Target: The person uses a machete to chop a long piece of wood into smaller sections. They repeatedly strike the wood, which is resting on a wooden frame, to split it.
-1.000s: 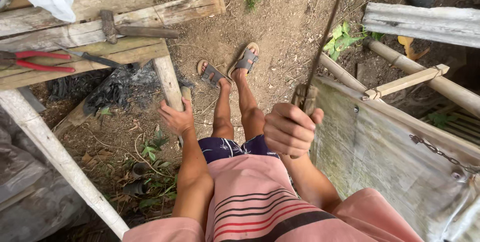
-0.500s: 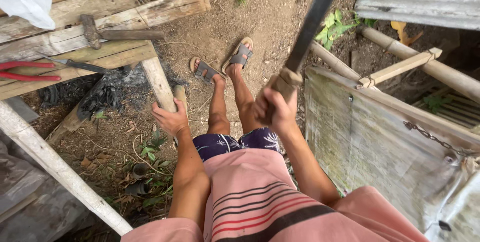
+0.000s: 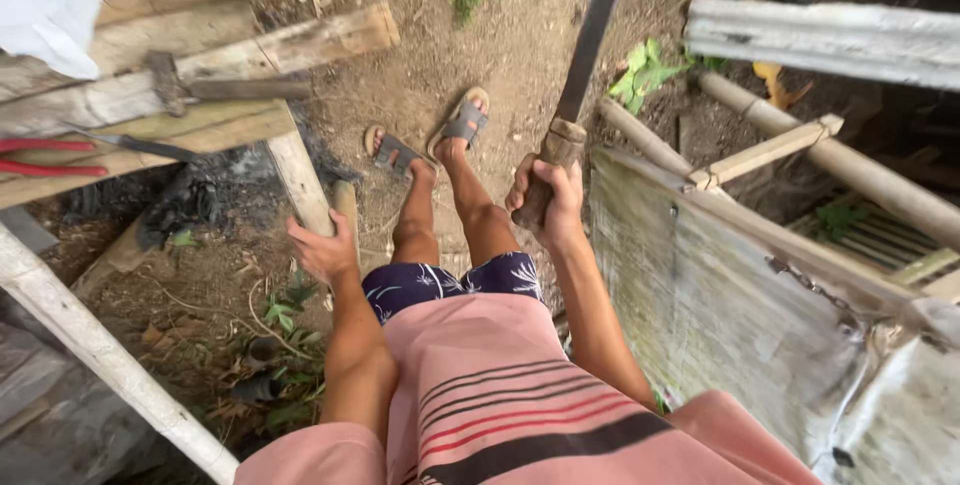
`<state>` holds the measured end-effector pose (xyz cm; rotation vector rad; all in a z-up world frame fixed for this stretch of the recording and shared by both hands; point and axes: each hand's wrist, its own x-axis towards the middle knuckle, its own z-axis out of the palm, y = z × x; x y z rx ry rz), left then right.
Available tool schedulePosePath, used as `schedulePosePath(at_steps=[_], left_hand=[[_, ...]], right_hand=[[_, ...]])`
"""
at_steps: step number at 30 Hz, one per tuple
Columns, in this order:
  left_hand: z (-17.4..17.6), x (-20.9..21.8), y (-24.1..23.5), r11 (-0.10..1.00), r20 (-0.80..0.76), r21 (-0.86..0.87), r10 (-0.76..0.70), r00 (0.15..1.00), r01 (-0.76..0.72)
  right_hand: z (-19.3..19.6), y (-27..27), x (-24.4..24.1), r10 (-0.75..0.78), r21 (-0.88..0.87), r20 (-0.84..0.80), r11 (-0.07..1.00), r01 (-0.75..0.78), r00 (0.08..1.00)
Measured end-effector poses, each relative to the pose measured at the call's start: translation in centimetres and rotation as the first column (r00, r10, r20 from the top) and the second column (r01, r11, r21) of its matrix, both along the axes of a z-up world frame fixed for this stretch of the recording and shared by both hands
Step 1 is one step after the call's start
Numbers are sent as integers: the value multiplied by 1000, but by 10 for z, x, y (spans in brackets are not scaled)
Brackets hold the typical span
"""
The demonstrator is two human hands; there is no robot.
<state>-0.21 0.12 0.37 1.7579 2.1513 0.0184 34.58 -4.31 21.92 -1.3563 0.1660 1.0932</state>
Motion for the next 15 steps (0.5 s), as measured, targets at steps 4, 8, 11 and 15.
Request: schedulePosePath(at_steps=[4, 8, 11, 15], left_hand=[[16, 6, 16, 963, 201, -259, 125, 972, -70], [39, 19, 26, 985, 172, -128, 136, 976, -115], [60, 25, 40, 981, 212, -41, 194, 958, -190], [81, 48, 61, 959, 371, 246, 44, 928, -143]], right_hand=[[-59, -1, 41, 333, -489, 216, 851, -193, 918], [-103, -28, 66, 642, -730, 330, 639, -244, 692], [-110, -36, 75, 546, -532, 260, 769, -354, 796], [-97, -26, 106, 339, -199, -70, 917, -346, 938]])
